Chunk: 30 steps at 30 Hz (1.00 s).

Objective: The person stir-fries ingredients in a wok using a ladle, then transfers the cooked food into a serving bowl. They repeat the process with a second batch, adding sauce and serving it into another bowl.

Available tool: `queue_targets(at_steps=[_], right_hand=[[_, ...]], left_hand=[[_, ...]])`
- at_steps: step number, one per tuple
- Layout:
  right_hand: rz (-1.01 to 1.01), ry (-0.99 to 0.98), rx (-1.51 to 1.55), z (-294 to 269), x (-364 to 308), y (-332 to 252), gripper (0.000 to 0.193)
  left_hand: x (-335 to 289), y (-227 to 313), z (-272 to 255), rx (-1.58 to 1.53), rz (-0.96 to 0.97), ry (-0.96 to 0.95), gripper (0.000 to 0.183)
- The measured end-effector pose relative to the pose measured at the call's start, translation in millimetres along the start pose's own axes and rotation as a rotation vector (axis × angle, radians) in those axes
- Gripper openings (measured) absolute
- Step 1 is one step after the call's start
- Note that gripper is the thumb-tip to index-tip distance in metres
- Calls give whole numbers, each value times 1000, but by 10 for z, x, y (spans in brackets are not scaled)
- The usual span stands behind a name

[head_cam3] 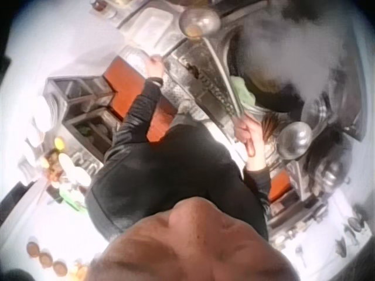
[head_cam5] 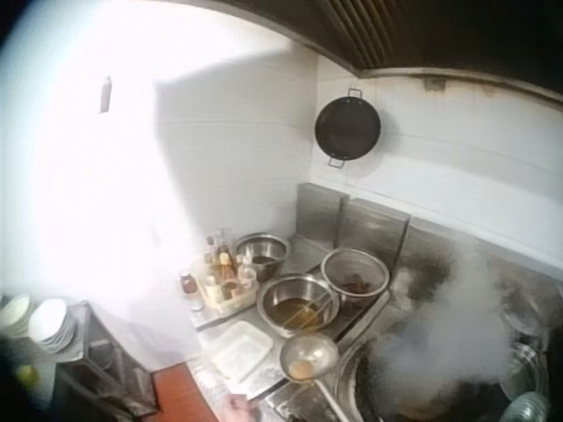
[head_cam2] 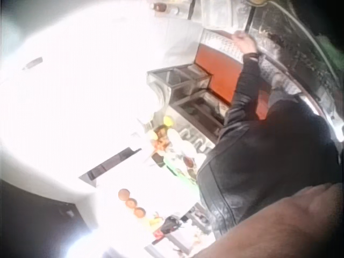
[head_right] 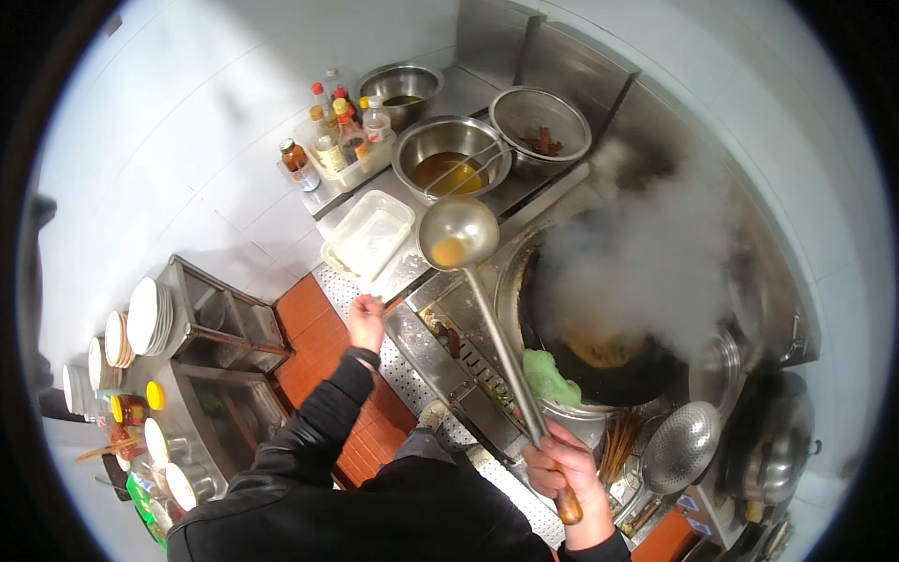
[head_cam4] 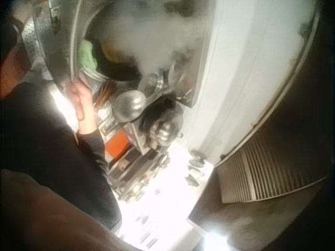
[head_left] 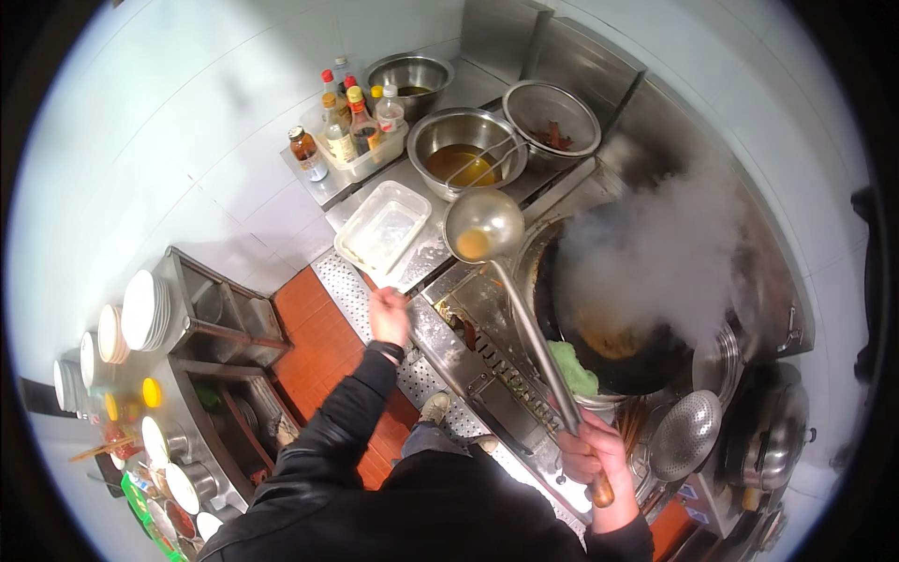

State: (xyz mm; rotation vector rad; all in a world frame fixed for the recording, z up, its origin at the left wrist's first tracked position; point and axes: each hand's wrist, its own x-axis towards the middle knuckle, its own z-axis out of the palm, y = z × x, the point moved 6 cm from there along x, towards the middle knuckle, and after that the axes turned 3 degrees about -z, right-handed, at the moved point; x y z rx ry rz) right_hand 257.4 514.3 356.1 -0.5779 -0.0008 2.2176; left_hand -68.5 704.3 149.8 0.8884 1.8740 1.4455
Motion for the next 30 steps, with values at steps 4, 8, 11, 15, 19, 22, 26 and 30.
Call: queue_targets(at_steps=[4,8,11,15,19,22,26,30], right_hand=[[24,158,-356,179,598,100,52],[38,181,-851,313,1290,254,54],[-17,244,-1350,343,1584,261,58],[-158,462,-1843,335,1490,74,64],[-336,437,-1798,276,1161,-63,66],[-307,369,-1320,73,789,-117,66],[-402,415,-941,-149,106,-176,68],[-504,521,-819,-296,-578,-208,66]], left_hand=[[444,-444,-374,-206,-362,-20,16],[112,-880,-481,-356,-434,-47,10],[-416,-1469,-668,-202,-476,-188,8],[-1242,-2098,-1096,116,-493,-331,14],[-1739,-2408,-1334,274,-740,-521,15],[-1779,-2482,-1347,453,-639,-765,24],[-1686,-2687,-1453,648,-557,-876,29],[-1631,-2649,-1447,675,-597,-990,29]])
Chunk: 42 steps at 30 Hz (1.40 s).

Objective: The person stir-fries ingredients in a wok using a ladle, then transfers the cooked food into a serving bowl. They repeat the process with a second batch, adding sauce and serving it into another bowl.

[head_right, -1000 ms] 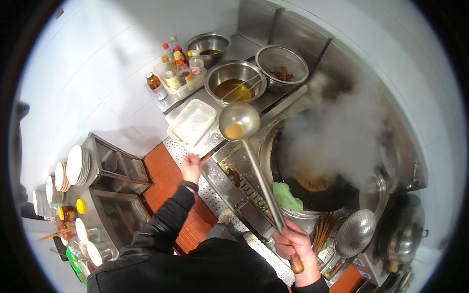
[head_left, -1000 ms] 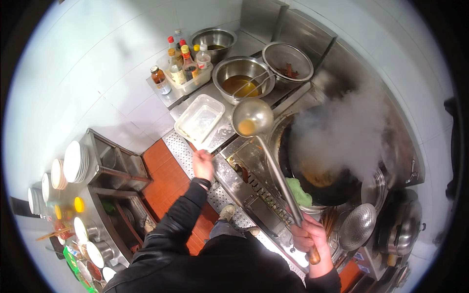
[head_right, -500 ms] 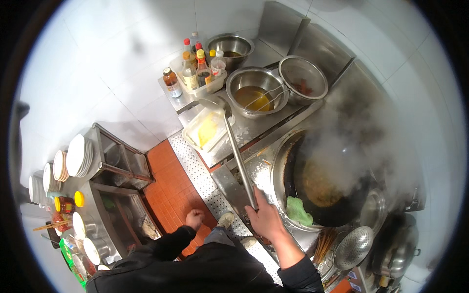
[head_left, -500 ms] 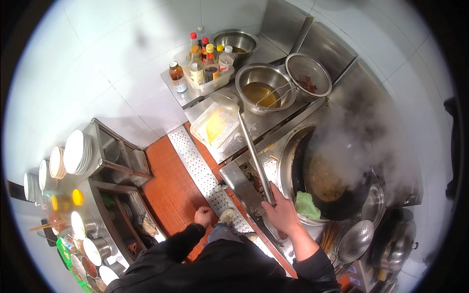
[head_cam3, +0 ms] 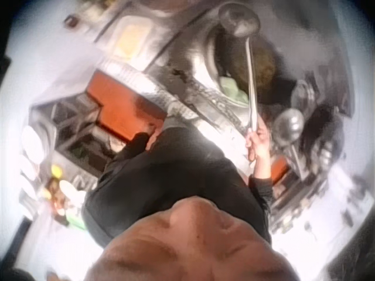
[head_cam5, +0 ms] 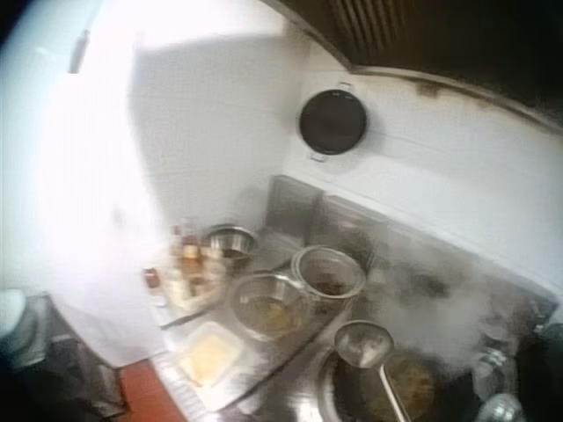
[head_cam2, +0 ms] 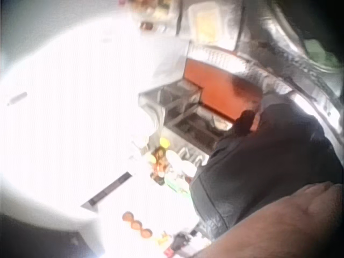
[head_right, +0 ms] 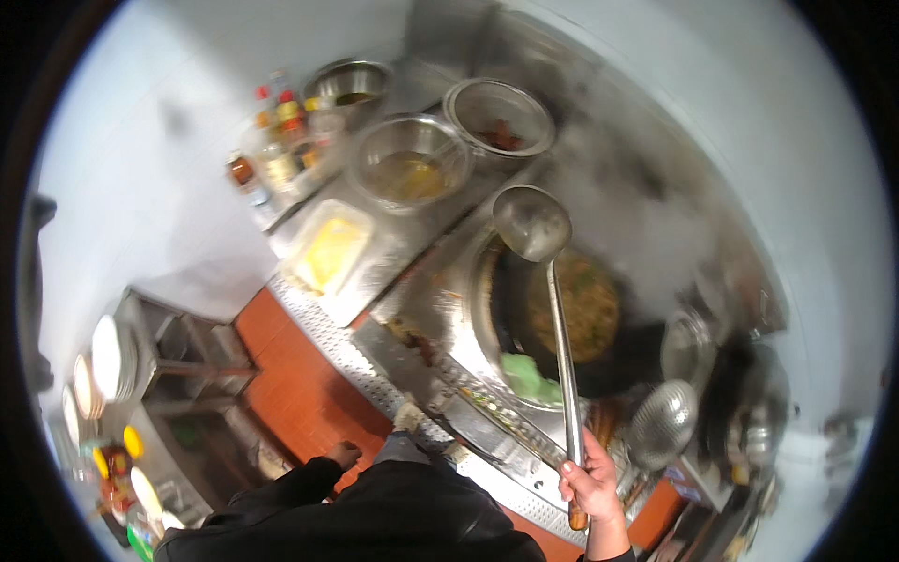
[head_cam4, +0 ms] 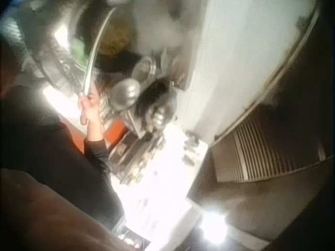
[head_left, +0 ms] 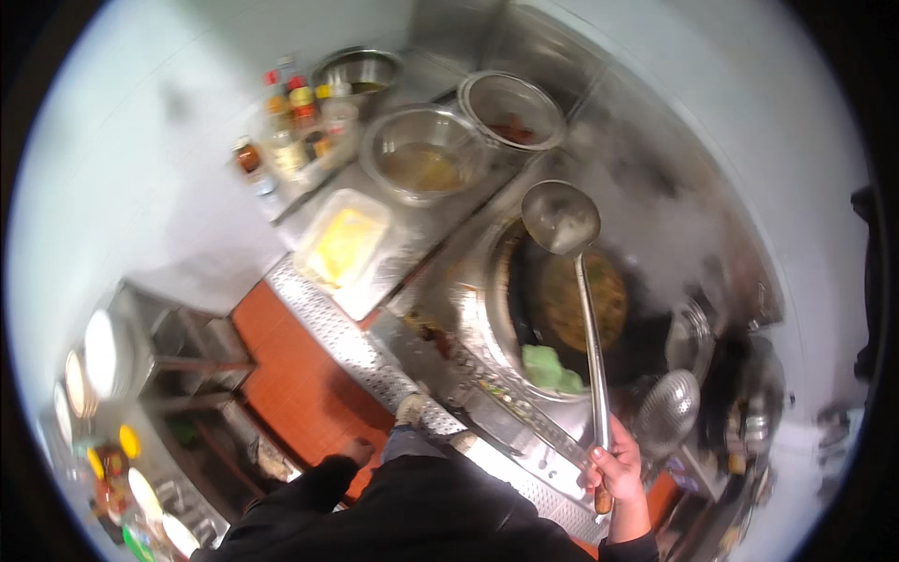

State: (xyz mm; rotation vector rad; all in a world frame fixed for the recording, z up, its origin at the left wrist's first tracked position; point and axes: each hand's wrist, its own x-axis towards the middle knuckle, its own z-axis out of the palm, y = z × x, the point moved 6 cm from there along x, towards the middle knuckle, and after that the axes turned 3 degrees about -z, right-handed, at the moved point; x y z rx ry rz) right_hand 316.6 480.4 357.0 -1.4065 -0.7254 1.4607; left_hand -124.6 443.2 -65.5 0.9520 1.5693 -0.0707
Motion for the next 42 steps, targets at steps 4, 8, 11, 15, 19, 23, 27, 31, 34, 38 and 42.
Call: queue_targets(at_steps=[4,8,11,15,19,23,27,31,34,38,42], right_hand=[[12,177,-175,-411,-306,0,59],[121,370,-299,-644,-559,99,48],[168,383,-293,-726,-709,189,51],[218,338,-432,-874,-899,289,53],[105,292,-773,-985,-891,243,60],[155,277,-1043,-1078,-722,189,64],[236,315,-862,-1212,-439,266,64],[-68,444,-840,-1341,-123,151,66],[-59,572,-943,-1463,208,119,59],[138,463,-299,-1390,568,399,48],[194,269,225,-1189,439,544,41]], left_hand=[[-287,952,5,156,352,-19,31],[-795,2298,325,-183,607,-396,28],[-1094,3242,699,-517,646,-615,32],[-1120,3992,1046,-568,433,-625,34],[-1063,4300,1298,-647,223,-654,42],[-900,4447,1471,-810,79,-590,30],[-729,4502,1589,-969,75,-500,15],[-667,4469,1607,-1045,120,-404,10],[-679,4482,1594,-1032,148,-375,9],[-684,4492,1578,-1021,138,-354,2],[-633,4466,1592,-996,170,-384,1]])
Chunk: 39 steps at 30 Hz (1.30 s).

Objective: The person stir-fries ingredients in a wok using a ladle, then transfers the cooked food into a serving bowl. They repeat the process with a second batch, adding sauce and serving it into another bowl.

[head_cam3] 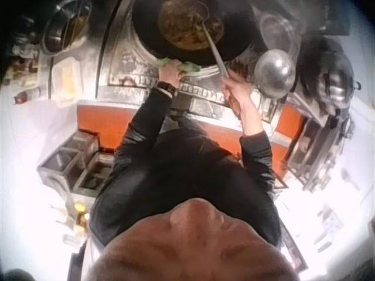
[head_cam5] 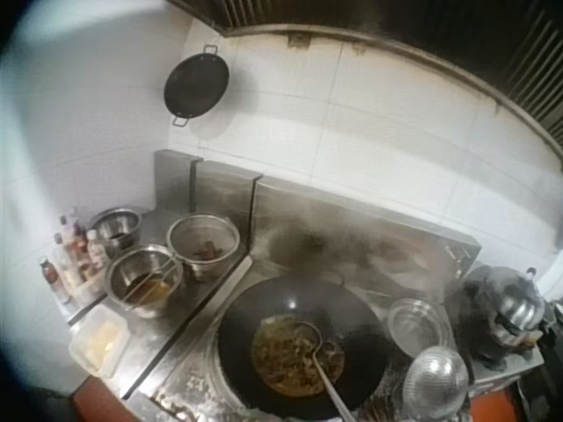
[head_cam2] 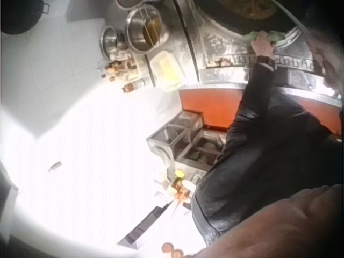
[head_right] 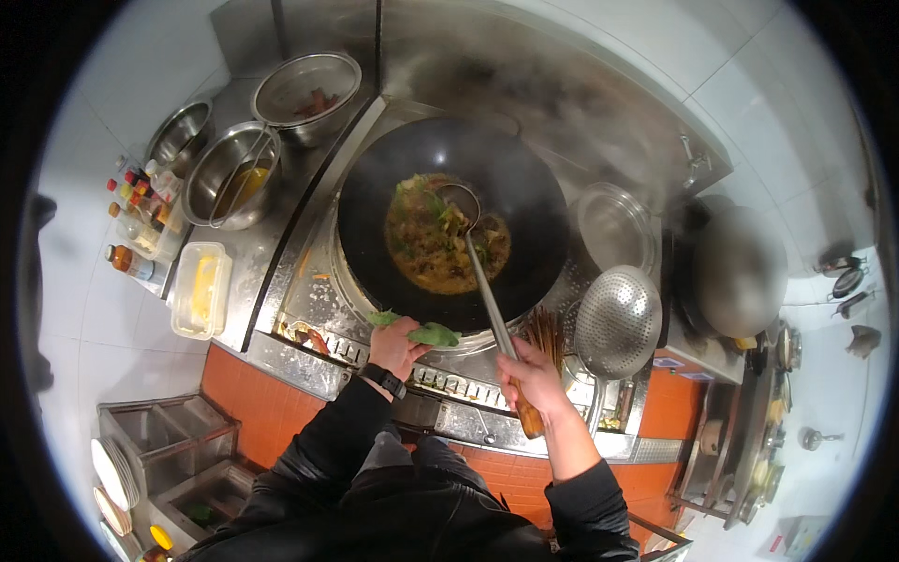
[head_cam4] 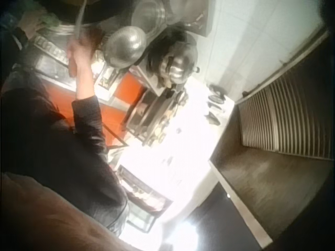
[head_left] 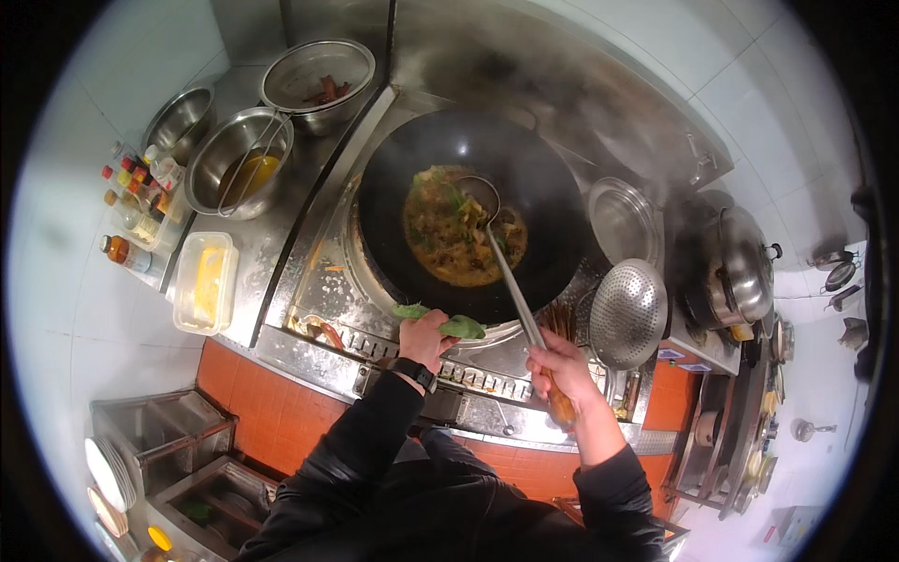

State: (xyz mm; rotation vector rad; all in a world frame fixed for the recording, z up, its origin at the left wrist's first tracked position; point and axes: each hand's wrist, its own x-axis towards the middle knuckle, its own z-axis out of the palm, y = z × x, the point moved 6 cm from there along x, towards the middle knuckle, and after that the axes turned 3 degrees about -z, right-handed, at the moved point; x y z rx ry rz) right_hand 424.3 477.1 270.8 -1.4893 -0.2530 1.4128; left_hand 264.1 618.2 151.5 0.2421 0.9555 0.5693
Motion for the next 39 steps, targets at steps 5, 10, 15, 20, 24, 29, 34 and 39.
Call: queue_targets(at_steps=[5,10,15,20,24,29,34,39], right_hand=[[-90,-102,-40,-20,-392,53,58],[-209,39,-301,-111,-491,-104,62],[-264,197,-466,-159,-455,-271,63],[-242,150,-434,-125,-513,-234,62],[-188,112,-427,-122,-557,-120,61],[-174,91,-329,-121,-462,-37,58],[-109,14,-27,-103,-334,9,48],[-81,7,26,-111,-262,50,47]], left_hand=[[53,-44,-50,-7,14,-42,4],[-7,-26,-17,-34,64,-45,7],[-39,4,6,4,43,-40,9],[-23,1,-12,9,10,-26,7],[-38,11,6,25,21,-32,7],[-58,38,28,49,34,-38,8],[-54,36,18,55,18,-19,9],[-61,43,37,54,31,-34,10]])
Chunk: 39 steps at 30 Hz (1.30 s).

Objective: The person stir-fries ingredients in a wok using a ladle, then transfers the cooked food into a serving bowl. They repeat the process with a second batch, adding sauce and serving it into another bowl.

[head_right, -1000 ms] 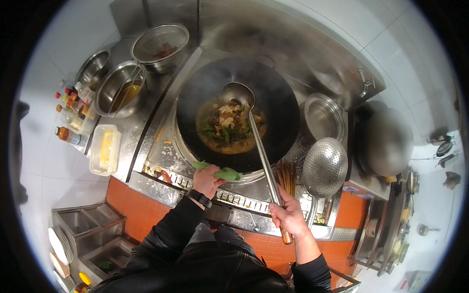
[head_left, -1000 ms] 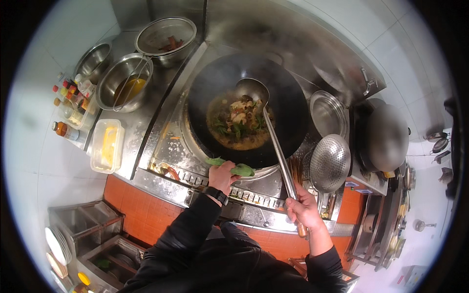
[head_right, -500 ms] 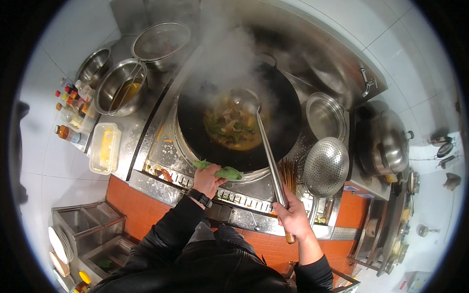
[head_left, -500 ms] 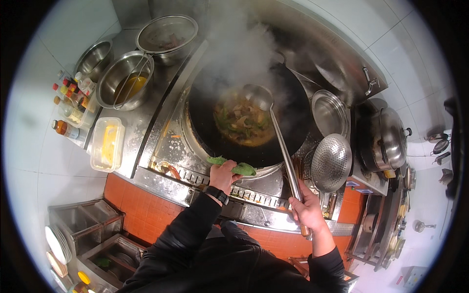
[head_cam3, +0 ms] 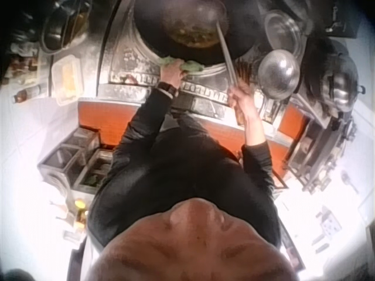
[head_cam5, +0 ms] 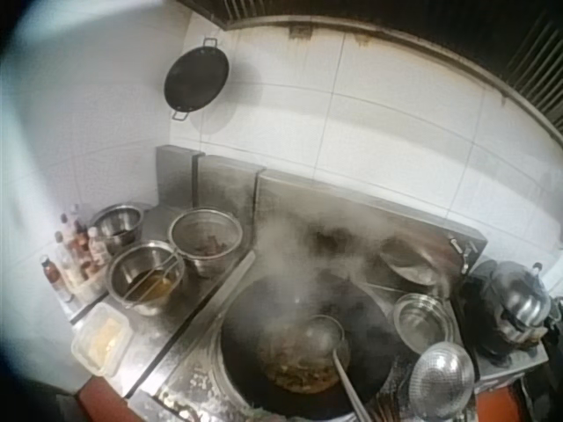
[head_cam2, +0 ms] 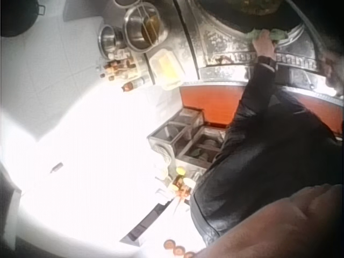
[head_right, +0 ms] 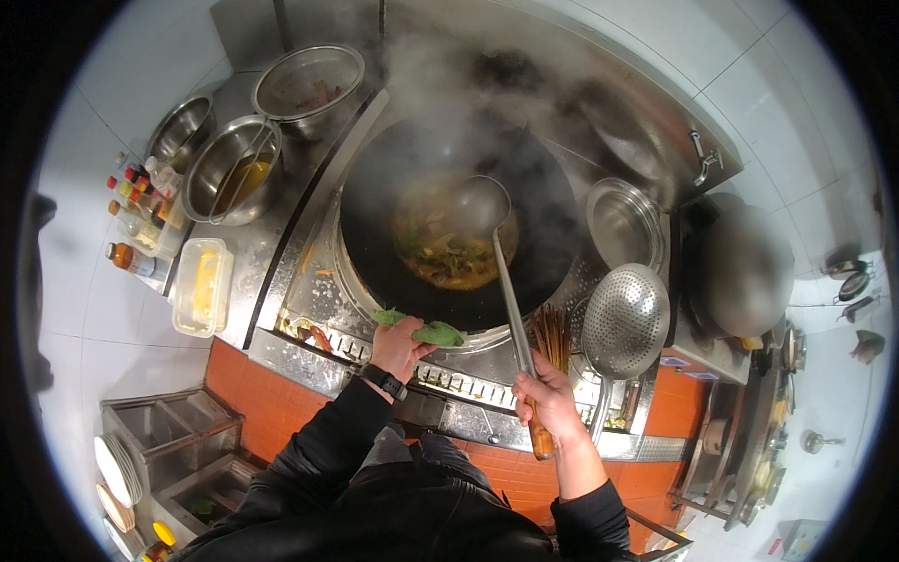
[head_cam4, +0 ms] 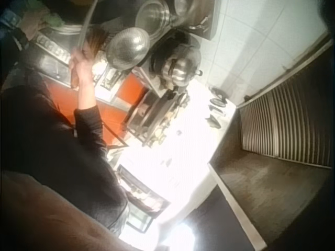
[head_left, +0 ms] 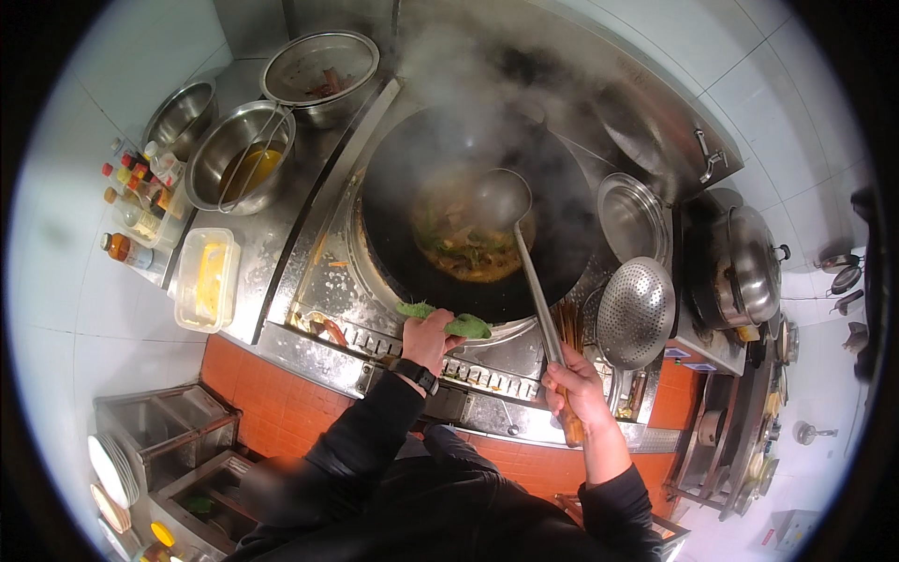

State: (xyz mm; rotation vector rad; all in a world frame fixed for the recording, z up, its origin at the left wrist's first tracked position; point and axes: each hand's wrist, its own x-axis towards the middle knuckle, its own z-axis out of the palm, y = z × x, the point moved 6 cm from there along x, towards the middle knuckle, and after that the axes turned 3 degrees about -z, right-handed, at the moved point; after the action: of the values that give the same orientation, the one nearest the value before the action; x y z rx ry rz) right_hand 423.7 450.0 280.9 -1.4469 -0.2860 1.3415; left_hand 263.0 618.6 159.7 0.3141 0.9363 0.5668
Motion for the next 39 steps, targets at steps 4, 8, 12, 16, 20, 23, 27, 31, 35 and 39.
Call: queue_targets(at_steps=[4,8,12,16,20,23,27,31,35,39], right_hand=[[12,21,20,-22,28,38,49],[15,8,41,-29,47,49,49],[11,3,70,-38,73,52,47],[17,19,91,-58,97,71,46],[13,0,94,-58,118,80,45],[14,-3,106,-55,141,78,44],[32,-6,227,-20,148,60,35],[63,-4,438,43,43,12,30],[36,-163,494,192,-137,-144,41],[62,-308,494,406,-307,-241,53]], left_hand=[[-4,-1,-8,-35,3,17,11],[15,-22,-18,8,-12,13,10],[33,-24,-29,10,13,11,8],[25,-26,-31,9,5,18,8],[5,-17,-22,-16,-6,14,11],[2,-16,-22,0,-5,14,12],[18,-25,-38,21,-1,13,12],[20,-25,-34,15,4,15,14],[-4,-29,-12,20,-46,62,17],[-74,-15,-24,24,-91,67,43]])
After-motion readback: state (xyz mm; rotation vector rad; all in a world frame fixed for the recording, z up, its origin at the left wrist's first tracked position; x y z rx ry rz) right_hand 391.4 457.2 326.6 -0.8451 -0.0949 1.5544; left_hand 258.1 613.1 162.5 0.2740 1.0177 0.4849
